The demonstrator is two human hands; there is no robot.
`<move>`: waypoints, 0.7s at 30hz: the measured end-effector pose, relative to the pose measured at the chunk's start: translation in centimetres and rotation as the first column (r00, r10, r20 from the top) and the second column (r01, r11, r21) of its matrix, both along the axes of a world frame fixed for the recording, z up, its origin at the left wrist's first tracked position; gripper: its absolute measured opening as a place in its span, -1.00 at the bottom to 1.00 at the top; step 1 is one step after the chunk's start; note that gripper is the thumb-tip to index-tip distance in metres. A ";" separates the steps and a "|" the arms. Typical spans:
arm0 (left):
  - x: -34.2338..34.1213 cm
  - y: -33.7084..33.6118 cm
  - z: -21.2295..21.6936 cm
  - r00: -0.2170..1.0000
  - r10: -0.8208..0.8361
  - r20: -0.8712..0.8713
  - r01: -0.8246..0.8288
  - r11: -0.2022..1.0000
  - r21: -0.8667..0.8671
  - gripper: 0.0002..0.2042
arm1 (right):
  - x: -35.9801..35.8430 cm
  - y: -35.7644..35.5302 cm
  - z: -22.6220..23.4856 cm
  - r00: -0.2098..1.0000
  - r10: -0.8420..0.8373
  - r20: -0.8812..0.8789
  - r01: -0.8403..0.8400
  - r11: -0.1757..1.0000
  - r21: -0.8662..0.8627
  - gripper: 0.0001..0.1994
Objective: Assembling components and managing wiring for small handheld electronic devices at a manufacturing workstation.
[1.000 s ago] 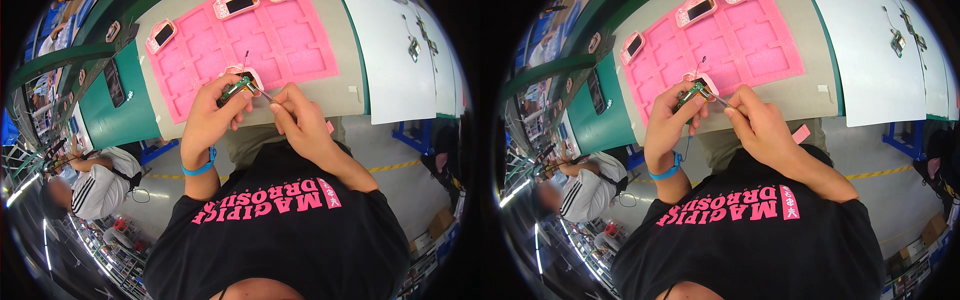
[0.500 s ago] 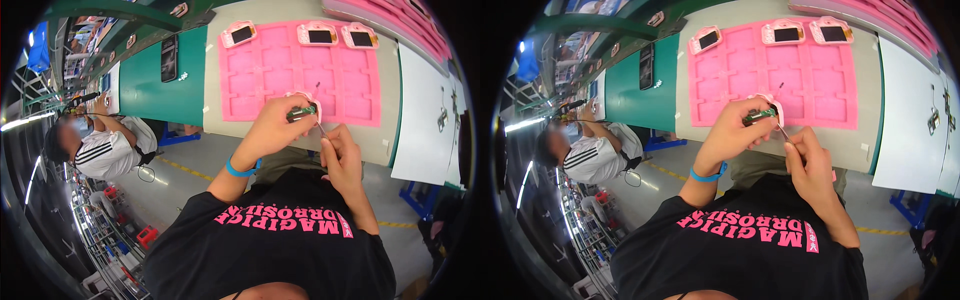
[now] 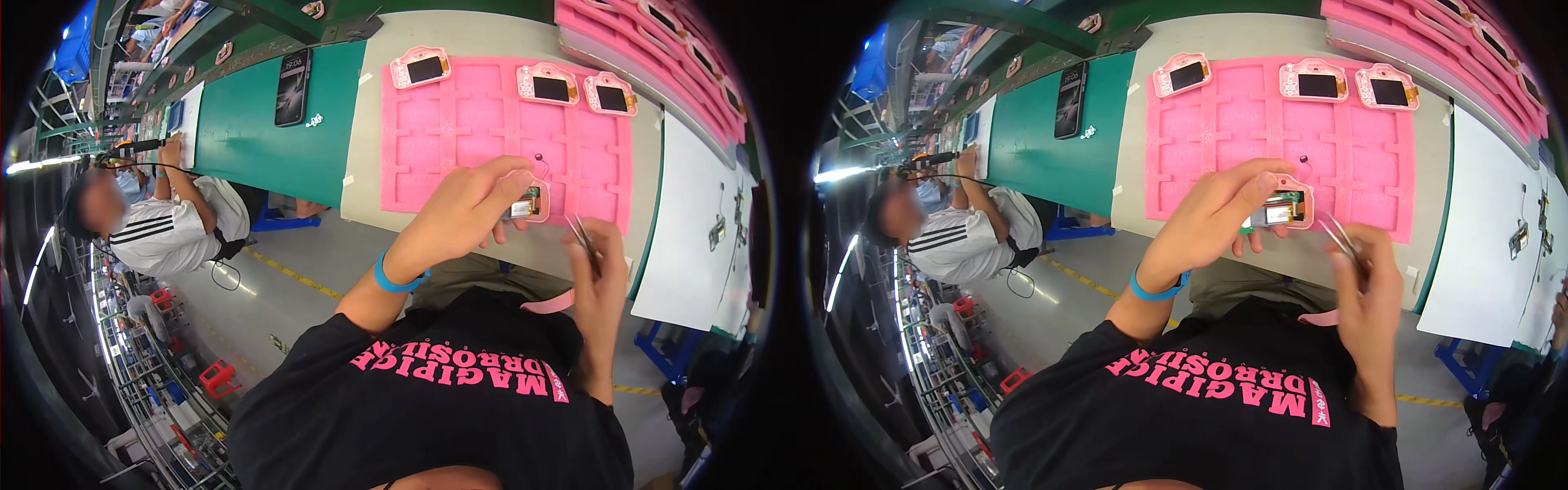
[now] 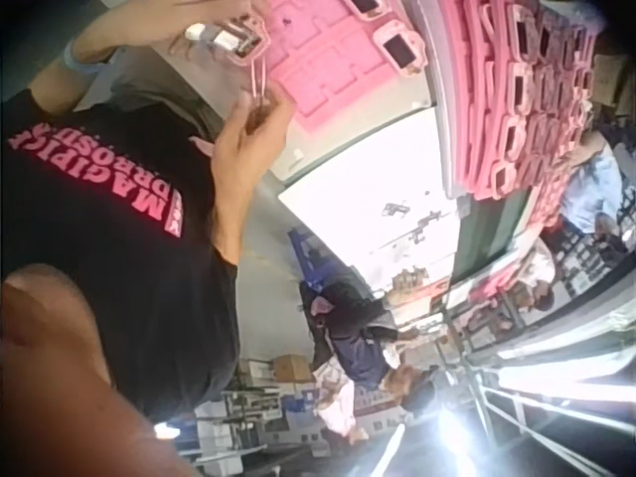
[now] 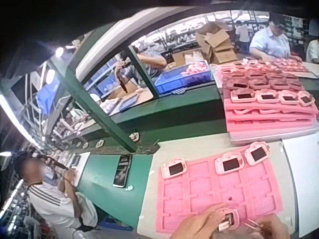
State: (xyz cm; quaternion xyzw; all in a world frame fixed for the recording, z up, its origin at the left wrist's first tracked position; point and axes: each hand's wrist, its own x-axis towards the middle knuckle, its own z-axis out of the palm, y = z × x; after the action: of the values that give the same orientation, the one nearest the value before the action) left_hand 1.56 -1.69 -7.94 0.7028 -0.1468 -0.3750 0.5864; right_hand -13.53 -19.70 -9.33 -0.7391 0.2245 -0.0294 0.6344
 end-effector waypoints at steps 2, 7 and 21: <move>0.0 -0.1 -0.5 0.998 -0.043 -0.039 0.042 0.999 -0.032 -0.53 | 2.3 1.1 -0.3 0.974 0.151 0.166 -0.107 0.962 -0.252 -0.76; 0.3 0.4 -1.6 0.975 -0.106 -0.195 0.091 0.992 -0.082 -0.41 | 4.5 0.2 -3.6 0.869 0.382 0.315 -0.270 0.899 -0.345 -0.77; 0.9 3.3 -3.9 0.733 -0.081 0.676 0.009 0.994 0.110 -0.50 | 5.6 0.8 -3.8 0.919 0.346 0.191 -0.220 0.849 -0.480 -0.76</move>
State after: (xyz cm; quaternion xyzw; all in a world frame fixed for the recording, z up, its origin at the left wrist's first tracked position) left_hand 2.47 1.59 -11.79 0.8155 -0.3486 -0.1136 0.4477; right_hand -7.91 -18.94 -13.08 -0.8792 0.0104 -0.0864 0.4684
